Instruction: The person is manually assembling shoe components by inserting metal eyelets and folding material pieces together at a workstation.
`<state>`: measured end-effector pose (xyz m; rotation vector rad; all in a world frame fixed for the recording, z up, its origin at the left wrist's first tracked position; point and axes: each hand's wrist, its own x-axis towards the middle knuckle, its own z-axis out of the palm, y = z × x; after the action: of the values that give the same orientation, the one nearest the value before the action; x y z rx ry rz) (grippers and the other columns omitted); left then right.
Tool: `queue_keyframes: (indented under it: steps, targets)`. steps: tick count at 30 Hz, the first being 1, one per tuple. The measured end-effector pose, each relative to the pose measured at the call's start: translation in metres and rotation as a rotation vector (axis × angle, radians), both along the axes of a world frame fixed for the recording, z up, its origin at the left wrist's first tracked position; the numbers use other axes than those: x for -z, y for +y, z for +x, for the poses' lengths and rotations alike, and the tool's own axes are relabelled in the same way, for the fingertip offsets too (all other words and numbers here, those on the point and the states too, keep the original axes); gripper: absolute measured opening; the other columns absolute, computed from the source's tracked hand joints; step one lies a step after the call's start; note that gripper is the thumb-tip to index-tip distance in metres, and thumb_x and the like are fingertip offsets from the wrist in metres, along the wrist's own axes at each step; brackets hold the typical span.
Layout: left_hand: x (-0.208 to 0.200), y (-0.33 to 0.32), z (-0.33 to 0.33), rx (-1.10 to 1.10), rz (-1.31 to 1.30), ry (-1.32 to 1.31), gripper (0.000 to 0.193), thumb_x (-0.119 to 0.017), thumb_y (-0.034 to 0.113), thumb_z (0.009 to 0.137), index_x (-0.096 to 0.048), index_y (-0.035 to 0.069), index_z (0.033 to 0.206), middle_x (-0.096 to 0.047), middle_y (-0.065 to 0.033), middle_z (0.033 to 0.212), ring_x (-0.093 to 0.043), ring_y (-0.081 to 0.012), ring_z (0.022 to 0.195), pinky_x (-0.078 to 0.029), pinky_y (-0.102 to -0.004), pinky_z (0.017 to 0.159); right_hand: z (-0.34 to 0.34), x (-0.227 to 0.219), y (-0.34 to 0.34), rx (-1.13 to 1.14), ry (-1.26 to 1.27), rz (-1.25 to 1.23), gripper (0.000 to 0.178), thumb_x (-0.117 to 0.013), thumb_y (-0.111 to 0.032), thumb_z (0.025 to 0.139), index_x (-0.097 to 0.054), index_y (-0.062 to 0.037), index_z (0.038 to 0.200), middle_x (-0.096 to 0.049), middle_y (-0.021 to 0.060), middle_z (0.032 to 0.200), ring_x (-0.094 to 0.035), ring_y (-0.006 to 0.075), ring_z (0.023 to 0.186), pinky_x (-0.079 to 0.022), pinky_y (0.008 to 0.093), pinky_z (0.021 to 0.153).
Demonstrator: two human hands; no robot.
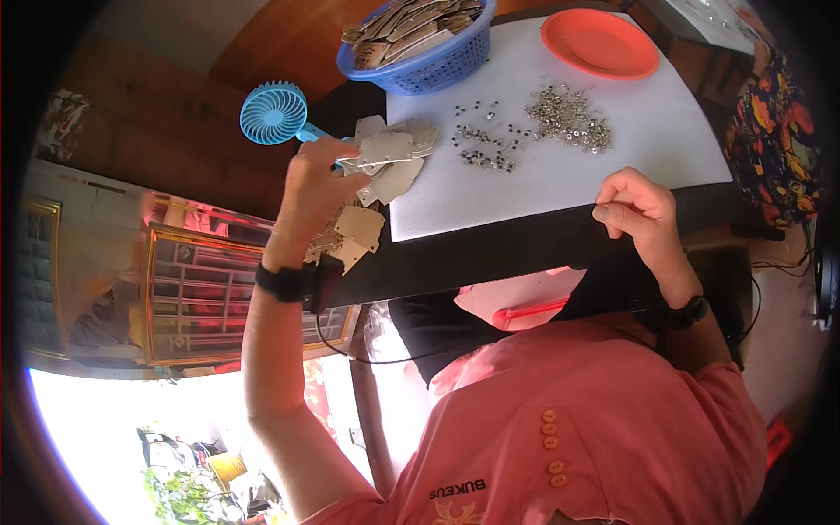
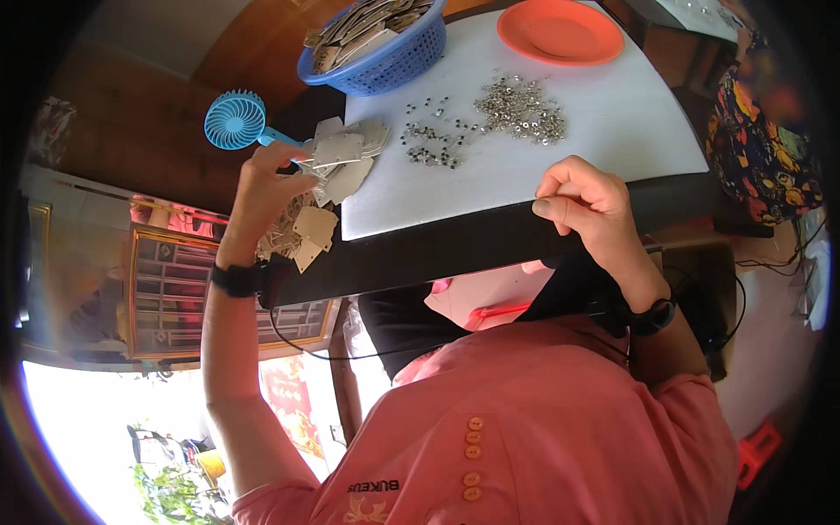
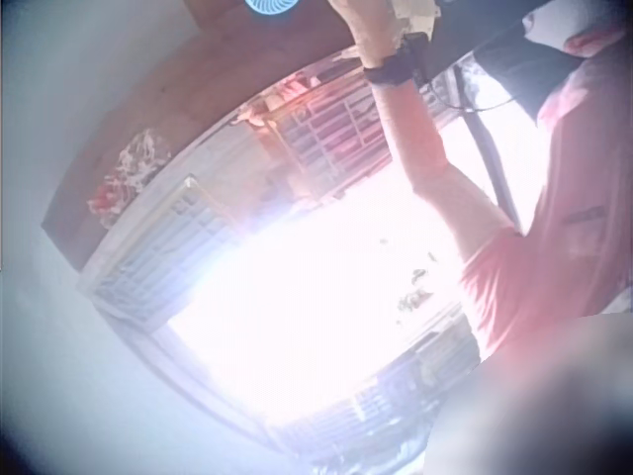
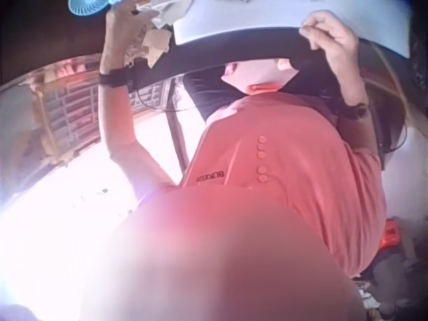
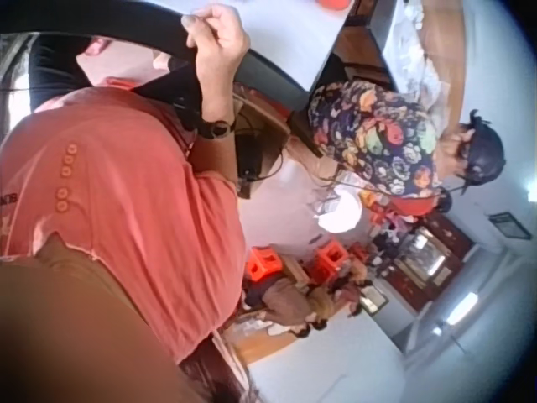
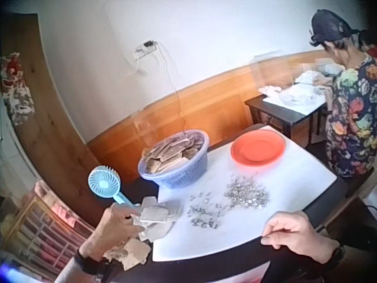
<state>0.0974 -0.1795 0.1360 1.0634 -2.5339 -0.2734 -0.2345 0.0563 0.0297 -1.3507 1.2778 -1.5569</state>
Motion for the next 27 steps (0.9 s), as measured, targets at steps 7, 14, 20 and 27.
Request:
queue_keyframes:
  steps: [7,14,20,27]
  targets:
    - [0.025,-0.027,-0.031,0.22,-0.048,-0.117,0.052,-0.076,0.003,0.061,-0.069,0.004,0.113,-0.068,-0.0093,0.111,-0.059,-0.0288,0.101,-0.048,-0.0384,0.094,0.006,-0.001,0.002,0.05,0.035,0.01,0.011,-0.07,0.0,0.087,-0.059,-0.0015,0.088,-0.058,-0.0008,0.065,-0.049,0.0055,0.055,-0.036,0.0218,0.052]
    - [0.019,-0.02,-0.023,0.194,-0.023,0.049,0.055,-0.08,0.009,0.062,-0.068,0.004,0.116,-0.067,-0.0083,0.1,-0.061,-0.0237,0.099,-0.051,-0.0355,0.087,0.007,0.002,0.001,0.062,0.074,-0.005,0.011,-0.069,0.001,0.087,-0.059,-0.002,0.088,-0.058,-0.001,0.065,-0.048,0.0052,0.054,-0.036,0.0214,0.051]
    - [0.016,0.048,-0.015,0.134,1.053,0.833,0.064,-0.081,0.03,0.08,-0.058,-0.006,0.127,-0.068,-0.0178,0.104,-0.071,-0.0255,0.085,-0.059,-0.0344,0.072,0.026,-0.011,-0.001,0.091,0.268,-0.127,0.011,-0.069,0.002,0.087,-0.058,0.0002,0.089,-0.061,0.0002,0.067,-0.051,0.0042,0.057,-0.039,0.0208,0.053]
    - [0.047,0.097,-0.034,0.104,0.936,0.879,0.067,-0.087,0.018,0.075,-0.056,-0.004,0.131,-0.067,-0.0136,0.104,-0.068,-0.0193,0.085,-0.059,-0.0306,0.069,0.081,-0.047,-0.049,-0.137,-0.041,0.024,0.023,-0.074,-0.008,0.088,-0.059,-0.0008,0.104,-0.054,-0.0023,0.07,-0.05,0.004,0.062,-0.041,0.0218,0.056]
